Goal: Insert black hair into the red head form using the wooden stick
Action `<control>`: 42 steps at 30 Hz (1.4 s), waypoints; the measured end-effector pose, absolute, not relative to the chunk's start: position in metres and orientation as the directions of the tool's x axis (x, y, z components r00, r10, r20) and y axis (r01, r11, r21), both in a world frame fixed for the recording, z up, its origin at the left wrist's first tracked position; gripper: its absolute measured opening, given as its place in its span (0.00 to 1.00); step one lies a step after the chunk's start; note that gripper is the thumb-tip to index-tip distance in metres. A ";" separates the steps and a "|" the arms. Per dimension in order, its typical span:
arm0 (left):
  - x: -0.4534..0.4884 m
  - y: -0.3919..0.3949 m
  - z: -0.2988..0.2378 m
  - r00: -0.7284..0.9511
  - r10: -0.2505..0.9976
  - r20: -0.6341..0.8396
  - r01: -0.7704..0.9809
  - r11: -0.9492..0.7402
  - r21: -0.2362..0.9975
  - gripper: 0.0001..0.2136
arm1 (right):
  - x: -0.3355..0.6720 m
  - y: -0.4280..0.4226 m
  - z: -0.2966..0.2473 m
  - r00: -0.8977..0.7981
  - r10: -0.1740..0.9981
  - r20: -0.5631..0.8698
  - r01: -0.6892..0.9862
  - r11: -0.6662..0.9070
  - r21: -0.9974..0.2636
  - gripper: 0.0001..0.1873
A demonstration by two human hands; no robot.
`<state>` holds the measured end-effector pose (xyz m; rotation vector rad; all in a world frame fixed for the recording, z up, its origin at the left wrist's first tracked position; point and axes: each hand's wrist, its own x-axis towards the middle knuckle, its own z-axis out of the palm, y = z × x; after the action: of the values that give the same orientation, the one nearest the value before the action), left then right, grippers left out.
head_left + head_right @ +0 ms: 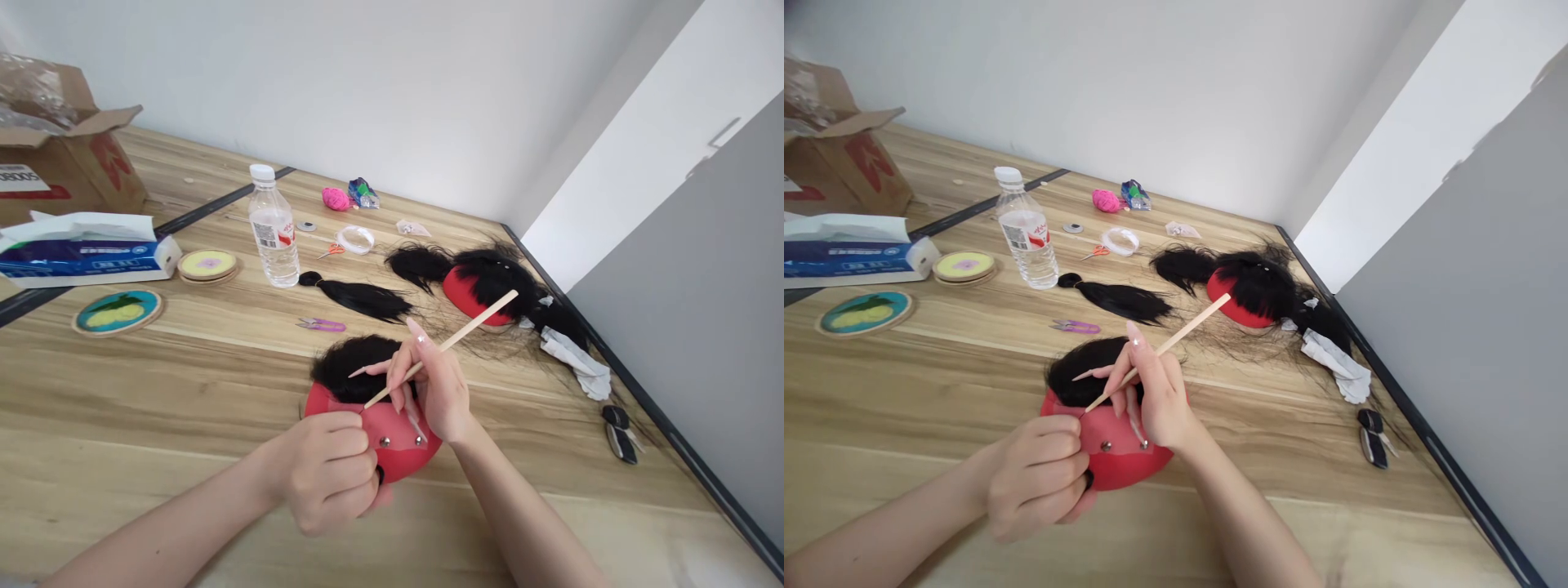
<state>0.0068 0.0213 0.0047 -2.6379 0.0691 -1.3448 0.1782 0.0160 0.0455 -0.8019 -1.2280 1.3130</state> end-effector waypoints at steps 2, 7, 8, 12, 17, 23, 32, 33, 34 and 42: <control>0.007 0.021 0.006 0.598 -0.114 0.793 0.050 -0.983 -0.179 0.14 | 0.177 0.016 0.047 -0.136 0.972 0.189 -0.253 0.151 -0.956 0.30; 0.008 0.021 0.005 0.570 -0.133 0.811 0.020 -0.984 -0.176 0.13 | 0.173 0.017 0.053 -0.078 0.980 0.184 -0.215 0.164 -0.963 0.33; 0.008 0.021 0.005 0.570 -0.130 0.811 0.017 -0.985 -0.170 0.13 | 0.172 0.017 0.053 -0.071 0.980 0.183 -0.208 0.165 -0.964 0.33; 0.007 0.020 0.005 0.583 -0.109 0.806 0.037 -0.986 -0.160 0.13 | 0.172 0.019 0.050 -0.049 0.979 0.199 -0.195 0.186 -0.963 0.33; 0.007 0.020 0.007 0.588 -0.111 0.801 0.041 -0.985 -0.167 0.14 | 0.172 0.019 0.046 -0.029 0.978 0.209 -0.164 0.201 -0.966 0.35; 0.007 0.020 0.007 0.581 -0.117 0.806 0.035 -0.985 -0.168 0.13 | 0.170 0.018 0.049 0.041 0.982 0.184 -0.090 0.187 -0.978 0.37; 0.008 0.021 0.003 0.587 -0.125 0.800 0.047 -0.981 -0.188 0.14 | 0.169 0.018 0.052 0.087 0.981 0.176 -0.043 0.180 -0.983 0.38; 0.007 0.021 0.003 0.588 -0.124 0.799 0.049 -0.981 -0.188 0.14 | 0.169 0.018 0.051 0.085 0.981 0.176 -0.045 0.180 -0.983 0.38; 0.007 0.021 0.004 0.586 -0.122 0.801 0.051 -0.981 -0.186 0.15 | 0.170 0.019 0.051 0.082 0.982 0.173 -0.052 0.177 -0.983 0.38; 0.008 0.021 0.005 0.570 -0.115 0.813 0.031 -0.986 -0.162 0.13 | 0.172 0.022 0.050 0.035 0.990 0.139 -0.192 0.143 -0.971 0.36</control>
<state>0.0078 0.0207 0.0052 -2.6409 0.0714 -1.3853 0.1718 0.0223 0.0499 -0.9731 -1.1148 1.1755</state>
